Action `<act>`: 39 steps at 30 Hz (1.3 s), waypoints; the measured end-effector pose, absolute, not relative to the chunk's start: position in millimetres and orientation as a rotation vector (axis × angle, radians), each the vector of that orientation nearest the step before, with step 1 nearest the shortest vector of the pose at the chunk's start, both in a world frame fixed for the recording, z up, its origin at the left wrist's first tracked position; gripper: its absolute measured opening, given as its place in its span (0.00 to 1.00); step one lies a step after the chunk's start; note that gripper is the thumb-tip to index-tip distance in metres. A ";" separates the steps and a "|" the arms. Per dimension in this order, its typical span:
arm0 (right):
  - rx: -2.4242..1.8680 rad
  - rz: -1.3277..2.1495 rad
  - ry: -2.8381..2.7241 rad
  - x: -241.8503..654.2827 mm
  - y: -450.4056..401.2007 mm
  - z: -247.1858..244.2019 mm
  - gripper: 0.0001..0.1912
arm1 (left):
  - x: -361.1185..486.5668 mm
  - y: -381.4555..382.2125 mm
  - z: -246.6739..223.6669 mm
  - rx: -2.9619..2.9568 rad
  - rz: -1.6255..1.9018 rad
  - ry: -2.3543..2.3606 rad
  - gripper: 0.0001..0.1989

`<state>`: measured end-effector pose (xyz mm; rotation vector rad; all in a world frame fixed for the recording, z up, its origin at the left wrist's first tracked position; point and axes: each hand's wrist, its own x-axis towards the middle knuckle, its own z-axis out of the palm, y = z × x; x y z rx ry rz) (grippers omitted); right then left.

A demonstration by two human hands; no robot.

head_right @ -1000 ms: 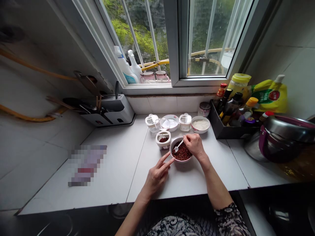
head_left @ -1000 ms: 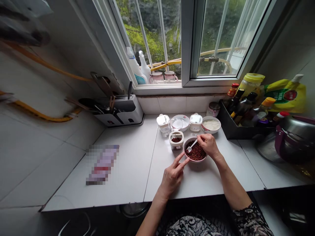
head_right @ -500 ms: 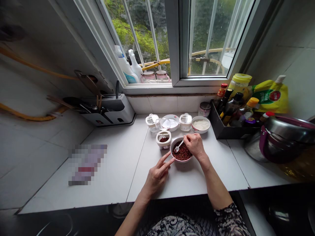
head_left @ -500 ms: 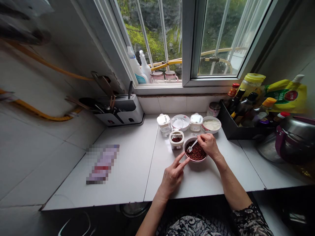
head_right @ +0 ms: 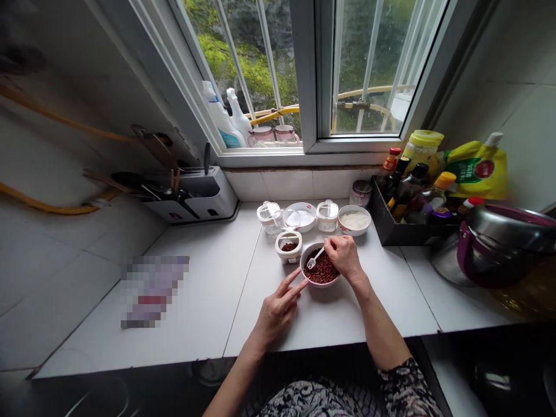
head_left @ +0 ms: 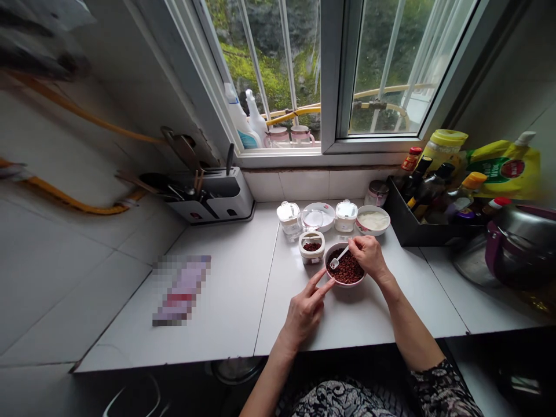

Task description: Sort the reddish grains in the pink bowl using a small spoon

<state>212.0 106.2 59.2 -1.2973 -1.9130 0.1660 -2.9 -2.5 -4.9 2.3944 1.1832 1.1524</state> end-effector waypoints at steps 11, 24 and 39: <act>-1.324 0.364 -1.785 210.7 105.0 62.2 0.24 | -3.1 -2.6 -3.6 2.400 1.158 1.182 0.36; -1.351 0.779 -1.464 211.2 116.1 64.4 0.29 | -2.2 -2.1 -4.2 2.402 1.161 1.189 0.37; -1.067 -0.230 -1.957 158.0 93.8 85.7 0.19 | -2.5 -1.7 -5.2 2.398 1.133 1.203 0.36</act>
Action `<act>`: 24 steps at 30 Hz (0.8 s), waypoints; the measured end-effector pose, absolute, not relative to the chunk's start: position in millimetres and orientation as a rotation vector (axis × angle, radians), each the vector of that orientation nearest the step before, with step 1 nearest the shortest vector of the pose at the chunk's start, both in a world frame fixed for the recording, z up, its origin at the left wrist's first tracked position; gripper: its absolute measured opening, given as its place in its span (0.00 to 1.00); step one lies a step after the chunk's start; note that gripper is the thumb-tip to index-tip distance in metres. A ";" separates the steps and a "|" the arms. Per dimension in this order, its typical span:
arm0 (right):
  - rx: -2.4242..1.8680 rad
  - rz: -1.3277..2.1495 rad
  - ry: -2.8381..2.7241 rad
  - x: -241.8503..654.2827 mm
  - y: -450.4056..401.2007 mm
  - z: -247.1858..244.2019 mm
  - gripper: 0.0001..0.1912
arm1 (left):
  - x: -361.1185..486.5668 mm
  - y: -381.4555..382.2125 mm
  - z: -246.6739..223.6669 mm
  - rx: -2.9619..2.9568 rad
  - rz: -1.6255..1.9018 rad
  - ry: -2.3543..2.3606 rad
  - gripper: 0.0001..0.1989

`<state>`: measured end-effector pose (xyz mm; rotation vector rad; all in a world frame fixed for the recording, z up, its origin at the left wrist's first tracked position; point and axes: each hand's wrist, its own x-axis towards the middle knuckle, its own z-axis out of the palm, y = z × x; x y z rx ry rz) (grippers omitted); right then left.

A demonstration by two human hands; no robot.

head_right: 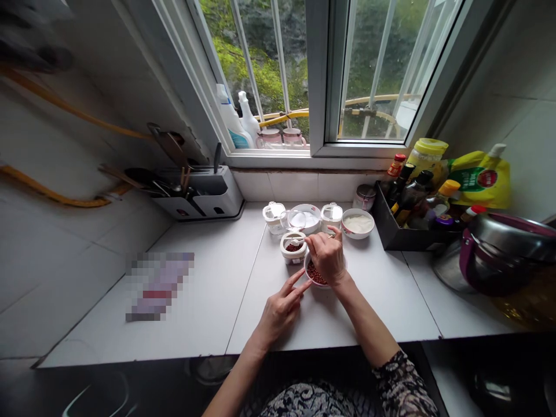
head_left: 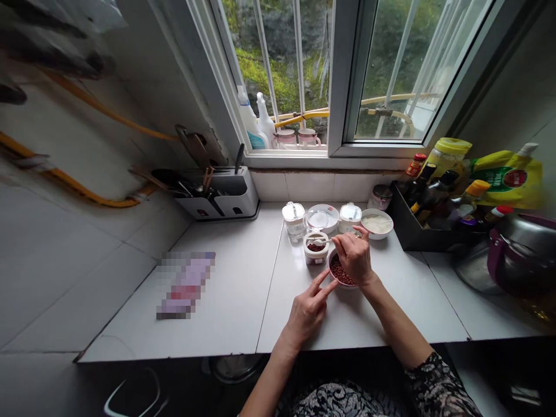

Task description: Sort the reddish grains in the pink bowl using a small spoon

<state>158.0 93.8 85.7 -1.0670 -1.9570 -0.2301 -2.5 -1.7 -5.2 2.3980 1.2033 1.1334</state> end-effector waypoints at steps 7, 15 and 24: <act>-1.215 -0.053 -1.720 196.8 102.3 81.9 0.20 | -2.4 -1.8 -4.3 2.409 1.156 1.181 0.37; -1.278 -0.040 -1.982 206.3 103.2 57.2 0.19 | -2.6 -1.8 -4.8 2.408 1.165 1.188 0.36; -1.248 0.063 -1.961 207.9 105.5 54.7 0.22 | -2.5 -2.6 -3.8 2.392 1.175 1.179 0.36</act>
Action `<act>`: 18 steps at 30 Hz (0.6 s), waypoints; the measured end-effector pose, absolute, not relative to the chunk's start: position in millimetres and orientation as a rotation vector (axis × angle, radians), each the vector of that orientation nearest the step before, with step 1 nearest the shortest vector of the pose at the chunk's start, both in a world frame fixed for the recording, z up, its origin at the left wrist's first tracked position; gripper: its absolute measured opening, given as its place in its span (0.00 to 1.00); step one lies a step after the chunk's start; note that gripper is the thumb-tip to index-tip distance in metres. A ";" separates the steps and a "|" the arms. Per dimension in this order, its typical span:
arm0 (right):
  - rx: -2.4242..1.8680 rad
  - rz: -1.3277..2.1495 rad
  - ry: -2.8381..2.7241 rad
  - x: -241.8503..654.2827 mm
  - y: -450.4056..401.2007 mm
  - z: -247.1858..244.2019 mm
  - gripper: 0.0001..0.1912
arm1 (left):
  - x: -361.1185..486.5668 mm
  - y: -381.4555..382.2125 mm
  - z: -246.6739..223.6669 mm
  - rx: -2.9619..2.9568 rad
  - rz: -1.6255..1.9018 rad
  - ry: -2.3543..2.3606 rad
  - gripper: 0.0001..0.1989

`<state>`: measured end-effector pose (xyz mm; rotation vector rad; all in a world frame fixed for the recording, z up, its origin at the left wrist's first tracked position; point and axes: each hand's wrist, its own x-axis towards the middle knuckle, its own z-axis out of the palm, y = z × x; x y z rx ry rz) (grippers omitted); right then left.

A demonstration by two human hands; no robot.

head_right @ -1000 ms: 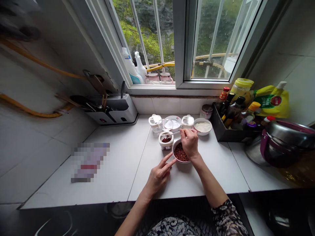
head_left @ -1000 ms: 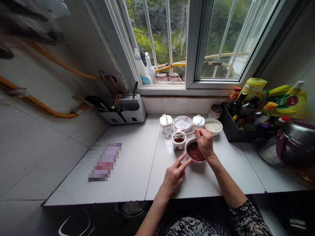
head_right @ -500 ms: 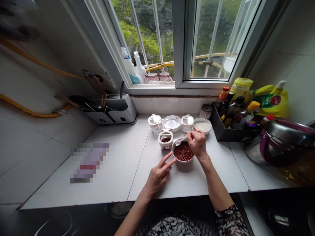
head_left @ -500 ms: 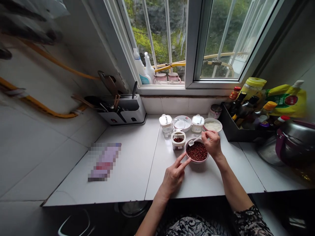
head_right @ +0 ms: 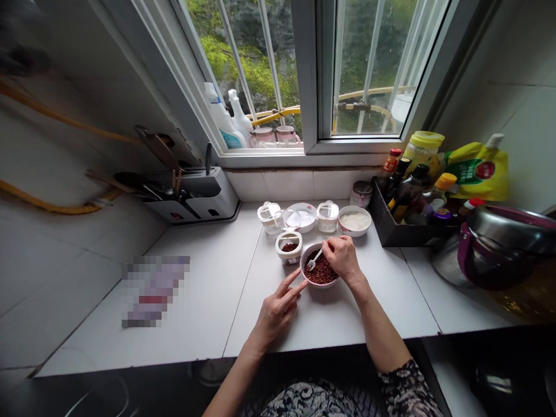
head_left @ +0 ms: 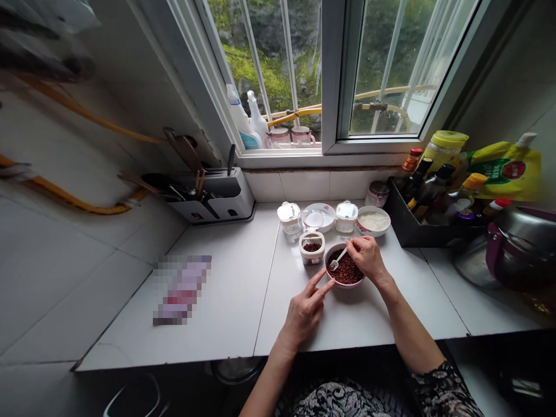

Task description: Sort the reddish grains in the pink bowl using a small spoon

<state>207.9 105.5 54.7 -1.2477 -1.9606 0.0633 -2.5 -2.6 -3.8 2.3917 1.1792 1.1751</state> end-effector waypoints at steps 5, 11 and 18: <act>-1.242 0.120 -1.900 211.4 105.9 57.5 0.22 | -2.6 -2.8 -2.8 2.398 1.169 1.174 0.36; -1.257 0.105 -1.913 209.2 106.2 55.9 0.22 | -1.7 -2.8 -3.5 2.387 1.179 1.184 0.36; -1.262 0.085 -1.956 209.6 106.4 52.6 0.21 | -3.3 -2.9 -2.4 2.398 1.140 1.178 0.36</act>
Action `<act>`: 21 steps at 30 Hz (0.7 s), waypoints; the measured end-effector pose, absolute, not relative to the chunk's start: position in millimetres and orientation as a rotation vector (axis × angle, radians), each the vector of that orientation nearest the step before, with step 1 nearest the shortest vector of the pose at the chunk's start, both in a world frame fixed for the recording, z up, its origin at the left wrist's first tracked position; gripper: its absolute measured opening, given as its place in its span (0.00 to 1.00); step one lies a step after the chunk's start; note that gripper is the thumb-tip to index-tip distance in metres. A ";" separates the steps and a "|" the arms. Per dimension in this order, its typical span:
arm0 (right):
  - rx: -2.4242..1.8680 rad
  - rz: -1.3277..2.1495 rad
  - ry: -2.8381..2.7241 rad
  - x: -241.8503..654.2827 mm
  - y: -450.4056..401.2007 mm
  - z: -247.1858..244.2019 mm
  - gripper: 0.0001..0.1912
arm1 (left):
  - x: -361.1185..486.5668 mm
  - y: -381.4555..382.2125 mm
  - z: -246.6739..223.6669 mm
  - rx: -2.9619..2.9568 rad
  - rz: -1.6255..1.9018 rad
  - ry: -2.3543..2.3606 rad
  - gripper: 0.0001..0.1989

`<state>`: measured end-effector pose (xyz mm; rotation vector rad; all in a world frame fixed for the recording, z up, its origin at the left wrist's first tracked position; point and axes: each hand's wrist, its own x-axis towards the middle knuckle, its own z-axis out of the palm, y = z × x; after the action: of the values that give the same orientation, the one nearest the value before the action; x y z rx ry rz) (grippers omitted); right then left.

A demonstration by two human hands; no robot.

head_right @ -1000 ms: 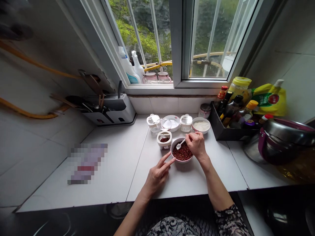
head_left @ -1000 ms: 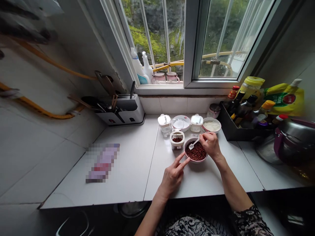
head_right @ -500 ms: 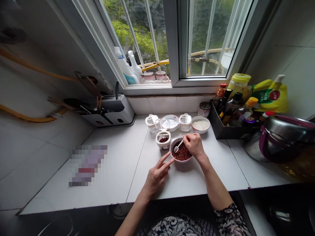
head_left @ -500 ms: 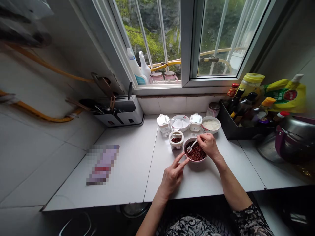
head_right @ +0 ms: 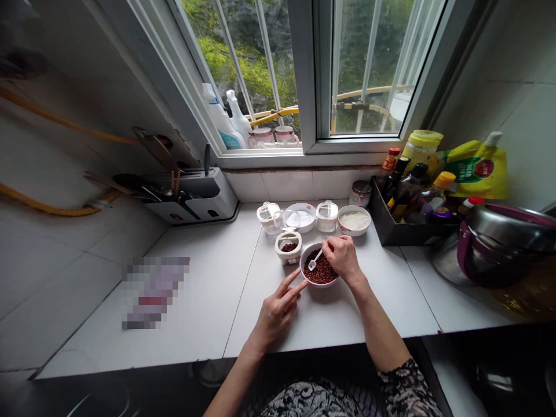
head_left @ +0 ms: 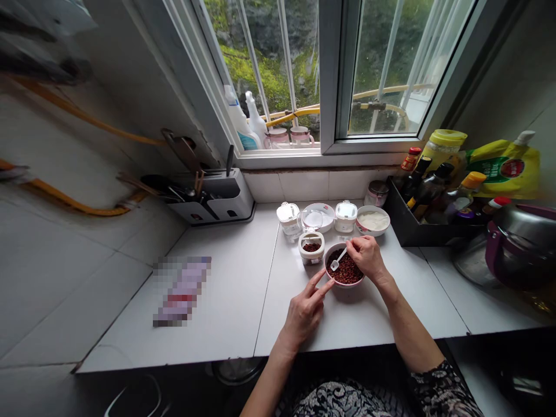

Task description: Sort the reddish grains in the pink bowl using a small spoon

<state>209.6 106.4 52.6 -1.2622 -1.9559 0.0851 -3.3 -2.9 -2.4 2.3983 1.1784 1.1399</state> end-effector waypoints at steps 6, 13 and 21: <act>-1.253 0.155 -1.972 205.6 104.4 53.1 0.20 | -3.5 -2.3 -3.4 2.416 1.172 1.176 0.35; -1.267 0.281 -1.859 210.5 104.4 62.0 0.23 | -2.3 -2.2 -2.3 2.386 1.205 1.148 0.35; -1.294 0.316 -1.817 210.7 104.2 61.6 0.23 | -2.6 -2.7 -1.8 2.388 1.184 1.158 0.36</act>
<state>210.7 104.2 61.6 -1.2941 -1.8168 0.3159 -2.6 -2.7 -1.8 2.3877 1.1582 1.1836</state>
